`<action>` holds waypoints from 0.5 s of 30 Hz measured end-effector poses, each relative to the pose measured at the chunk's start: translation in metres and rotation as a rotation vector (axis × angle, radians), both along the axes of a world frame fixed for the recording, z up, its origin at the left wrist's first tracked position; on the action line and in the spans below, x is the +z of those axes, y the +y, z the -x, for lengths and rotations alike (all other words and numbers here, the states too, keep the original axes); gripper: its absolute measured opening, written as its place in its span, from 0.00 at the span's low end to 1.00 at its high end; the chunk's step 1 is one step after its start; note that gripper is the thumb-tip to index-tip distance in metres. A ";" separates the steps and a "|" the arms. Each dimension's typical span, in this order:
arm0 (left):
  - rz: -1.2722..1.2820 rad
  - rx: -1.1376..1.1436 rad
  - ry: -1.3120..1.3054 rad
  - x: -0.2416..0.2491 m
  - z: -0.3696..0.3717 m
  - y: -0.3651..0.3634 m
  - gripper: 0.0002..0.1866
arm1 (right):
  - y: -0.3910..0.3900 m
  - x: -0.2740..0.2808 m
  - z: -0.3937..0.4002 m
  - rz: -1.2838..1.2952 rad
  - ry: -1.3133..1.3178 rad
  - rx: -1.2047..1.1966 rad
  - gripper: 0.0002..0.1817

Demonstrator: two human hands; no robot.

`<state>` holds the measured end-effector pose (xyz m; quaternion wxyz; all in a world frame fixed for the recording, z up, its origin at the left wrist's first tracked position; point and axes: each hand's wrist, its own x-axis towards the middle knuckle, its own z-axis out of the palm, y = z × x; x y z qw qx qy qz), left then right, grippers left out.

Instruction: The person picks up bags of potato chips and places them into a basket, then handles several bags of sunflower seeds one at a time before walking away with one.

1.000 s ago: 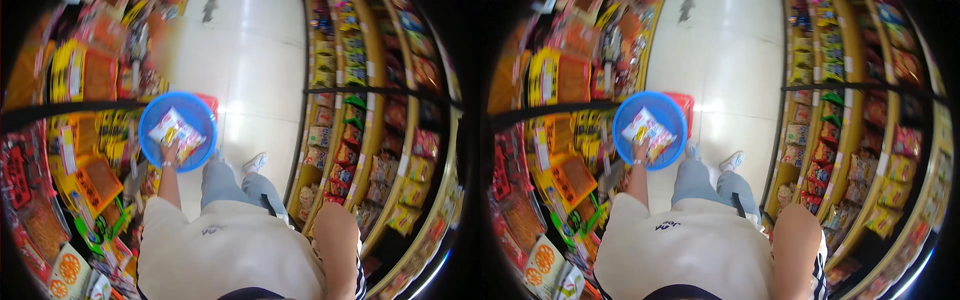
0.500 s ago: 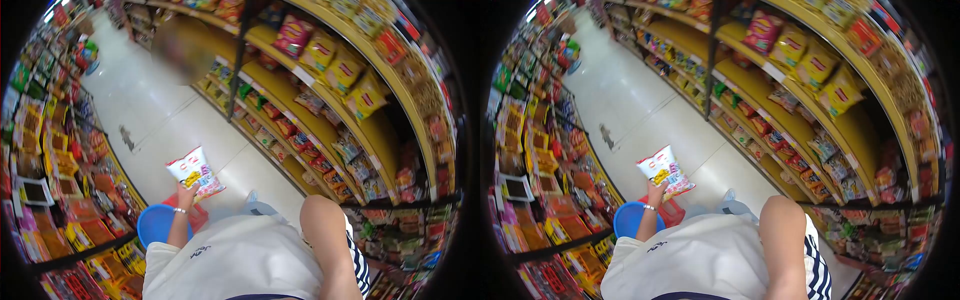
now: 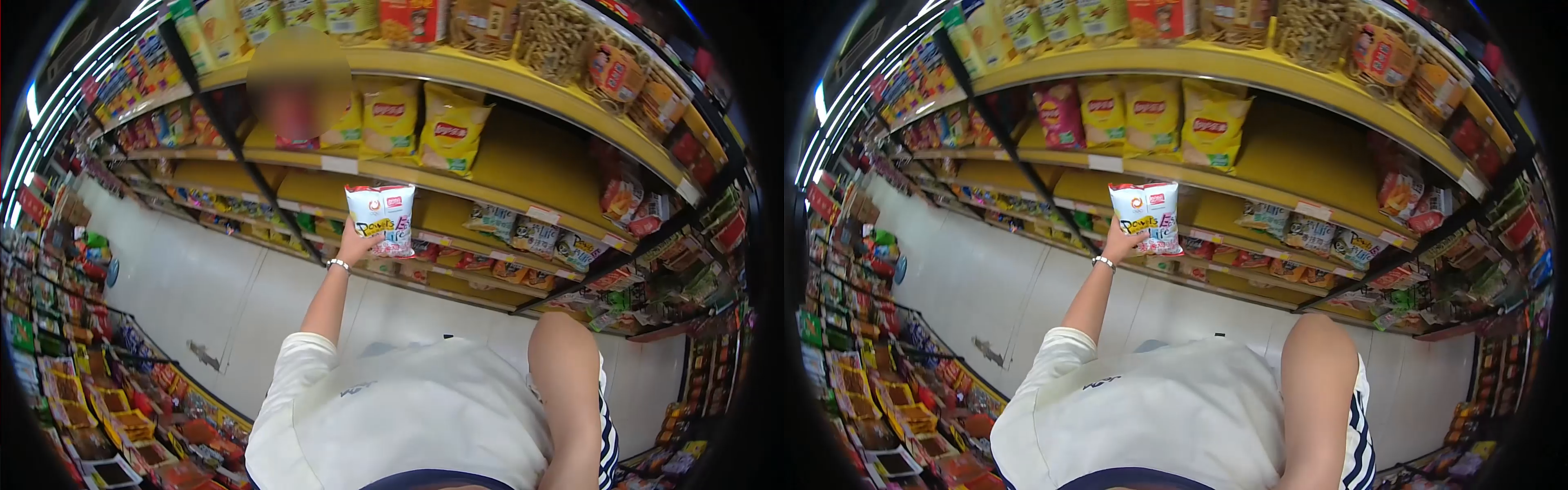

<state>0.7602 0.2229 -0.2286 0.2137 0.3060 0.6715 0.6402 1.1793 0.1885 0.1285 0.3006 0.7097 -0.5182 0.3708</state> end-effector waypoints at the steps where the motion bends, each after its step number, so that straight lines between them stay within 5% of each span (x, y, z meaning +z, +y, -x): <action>1: 0.030 -0.048 0.055 -0.003 0.009 0.014 0.40 | 0.003 0.000 0.001 -0.001 -0.023 -0.016 0.16; 3: 0.106 -0.109 0.110 0.011 0.011 0.030 0.41 | 0.007 0.001 0.006 0.010 -0.040 -0.044 0.15; 8: 0.050 -0.081 0.208 -0.041 0.048 0.074 0.42 | -0.002 -0.004 0.016 0.048 -0.091 -0.153 0.13; 10: -0.022 -0.087 -0.074 -0.045 0.059 0.084 0.42 | -0.006 -0.003 0.029 0.061 -0.120 -0.190 0.13; 12: 0.104 -0.083 -0.039 -0.037 0.070 0.089 0.38 | -0.006 0.000 0.043 -0.086 -0.167 -0.136 0.12; 15: 0.230 -0.165 -0.264 -0.041 0.098 0.103 0.30 | -0.022 -0.001 0.070 0.067 -0.149 -0.315 0.13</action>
